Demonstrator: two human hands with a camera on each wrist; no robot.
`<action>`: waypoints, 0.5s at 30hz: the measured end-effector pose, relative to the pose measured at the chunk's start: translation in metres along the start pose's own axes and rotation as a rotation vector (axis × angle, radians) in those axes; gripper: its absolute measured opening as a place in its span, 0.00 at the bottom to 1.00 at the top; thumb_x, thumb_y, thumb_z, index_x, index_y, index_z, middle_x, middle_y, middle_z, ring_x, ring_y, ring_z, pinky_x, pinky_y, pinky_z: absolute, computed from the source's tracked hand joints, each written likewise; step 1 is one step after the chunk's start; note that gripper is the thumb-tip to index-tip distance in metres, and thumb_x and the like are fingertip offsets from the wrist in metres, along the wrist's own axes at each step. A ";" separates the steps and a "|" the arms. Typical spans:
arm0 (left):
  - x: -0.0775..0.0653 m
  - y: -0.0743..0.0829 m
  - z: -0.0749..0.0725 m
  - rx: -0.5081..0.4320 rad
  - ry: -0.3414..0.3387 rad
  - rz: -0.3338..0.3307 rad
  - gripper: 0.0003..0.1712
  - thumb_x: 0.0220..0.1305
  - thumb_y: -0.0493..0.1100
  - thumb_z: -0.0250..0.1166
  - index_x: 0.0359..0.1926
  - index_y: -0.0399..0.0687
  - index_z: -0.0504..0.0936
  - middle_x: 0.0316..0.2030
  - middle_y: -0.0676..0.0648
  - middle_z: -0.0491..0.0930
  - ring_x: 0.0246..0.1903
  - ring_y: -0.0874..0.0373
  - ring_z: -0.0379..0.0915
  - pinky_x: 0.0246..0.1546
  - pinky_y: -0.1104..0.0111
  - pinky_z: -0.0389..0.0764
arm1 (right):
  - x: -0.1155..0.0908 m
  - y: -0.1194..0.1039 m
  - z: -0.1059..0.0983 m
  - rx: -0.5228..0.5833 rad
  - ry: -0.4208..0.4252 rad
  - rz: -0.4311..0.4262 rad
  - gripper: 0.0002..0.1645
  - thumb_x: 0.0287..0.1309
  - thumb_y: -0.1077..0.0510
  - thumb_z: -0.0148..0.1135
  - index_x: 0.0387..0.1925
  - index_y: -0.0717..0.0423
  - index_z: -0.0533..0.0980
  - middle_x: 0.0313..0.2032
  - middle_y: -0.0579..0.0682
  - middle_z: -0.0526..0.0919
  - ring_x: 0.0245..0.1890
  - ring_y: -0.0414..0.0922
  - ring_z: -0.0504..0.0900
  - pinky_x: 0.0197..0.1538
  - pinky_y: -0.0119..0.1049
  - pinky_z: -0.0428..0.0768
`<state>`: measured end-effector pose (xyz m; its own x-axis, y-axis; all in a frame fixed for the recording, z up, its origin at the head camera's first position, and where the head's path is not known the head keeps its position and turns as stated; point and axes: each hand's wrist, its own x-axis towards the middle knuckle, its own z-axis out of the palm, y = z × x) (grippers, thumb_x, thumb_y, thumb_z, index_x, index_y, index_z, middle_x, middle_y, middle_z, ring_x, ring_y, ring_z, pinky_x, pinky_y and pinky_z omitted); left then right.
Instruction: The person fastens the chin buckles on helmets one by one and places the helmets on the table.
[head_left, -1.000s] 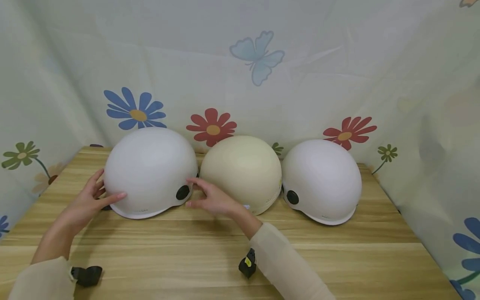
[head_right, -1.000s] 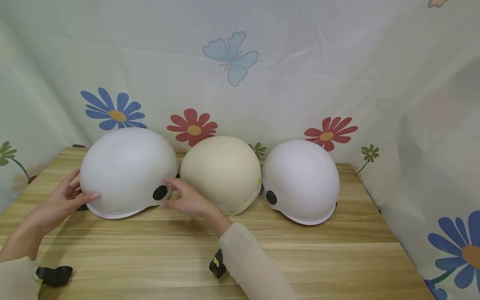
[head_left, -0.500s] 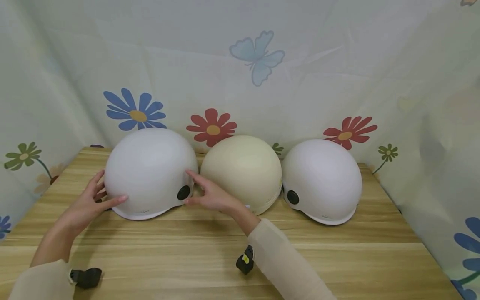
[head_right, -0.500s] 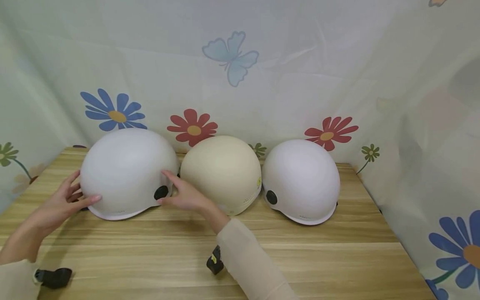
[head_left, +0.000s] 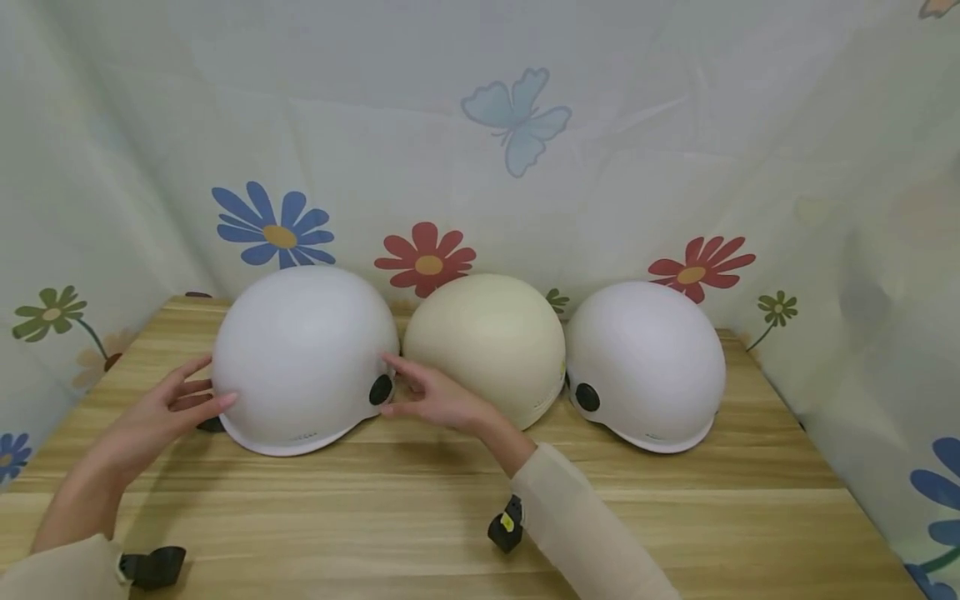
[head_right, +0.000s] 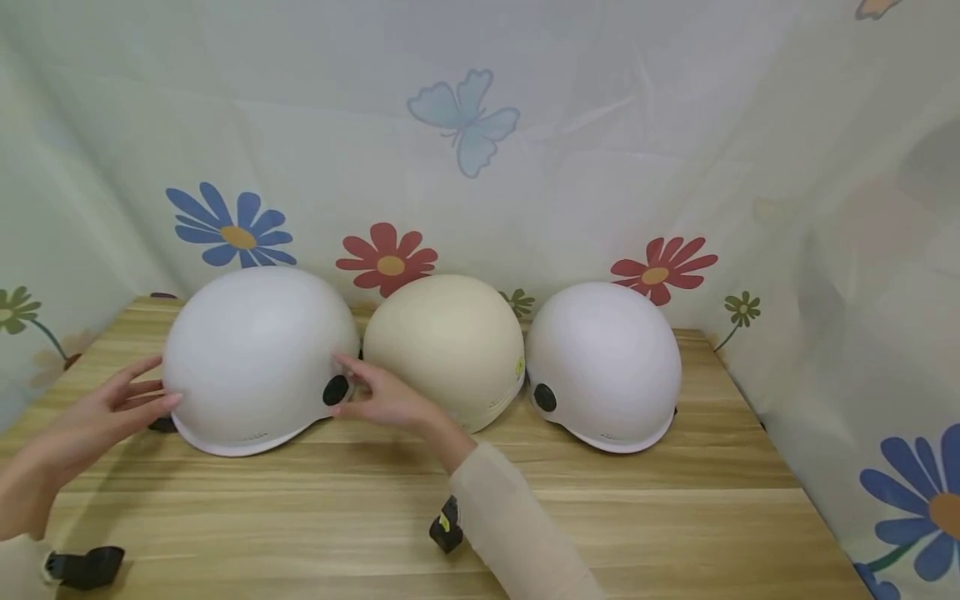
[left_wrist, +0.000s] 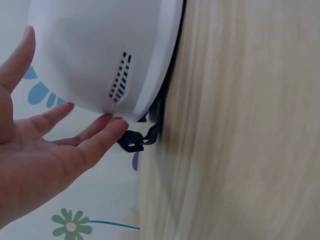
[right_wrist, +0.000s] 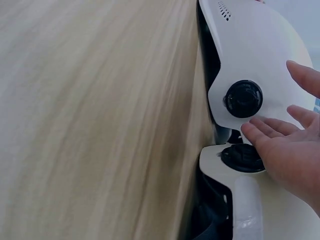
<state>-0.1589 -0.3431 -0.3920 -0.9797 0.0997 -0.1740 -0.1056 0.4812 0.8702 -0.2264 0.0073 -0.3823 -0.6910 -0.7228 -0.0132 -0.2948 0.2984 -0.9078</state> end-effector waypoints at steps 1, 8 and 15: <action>0.002 0.000 0.001 -0.015 0.003 0.009 0.50 0.66 0.53 0.54 0.70 0.50 0.26 0.65 0.25 0.38 0.61 0.27 0.40 0.50 0.35 0.56 | -0.001 0.002 0.000 -0.014 -0.007 -0.001 0.44 0.56 0.61 0.62 0.69 0.49 0.52 0.67 0.47 0.55 0.65 0.46 0.56 0.62 0.41 0.62; 0.007 0.001 0.006 -0.035 0.015 0.077 0.56 0.62 0.47 0.60 0.68 0.54 0.21 0.67 0.33 0.25 0.63 0.29 0.26 0.50 0.31 0.48 | -0.003 0.008 0.002 -0.040 -0.051 0.012 0.42 0.56 0.60 0.61 0.69 0.51 0.53 0.67 0.49 0.57 0.64 0.46 0.59 0.61 0.39 0.63; 0.005 0.006 0.011 -0.001 0.033 0.067 0.59 0.61 0.48 0.62 0.68 0.54 0.19 0.67 0.31 0.27 0.62 0.27 0.28 0.48 0.31 0.49 | -0.004 0.007 0.003 -0.006 -0.041 0.009 0.42 0.56 0.61 0.61 0.69 0.53 0.52 0.67 0.48 0.56 0.65 0.46 0.58 0.62 0.42 0.62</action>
<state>-0.1626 -0.3300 -0.3924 -0.9896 0.1031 -0.1005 -0.0400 0.4735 0.8799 -0.2239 0.0108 -0.3901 -0.6659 -0.7450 -0.0391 -0.2927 0.3092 -0.9048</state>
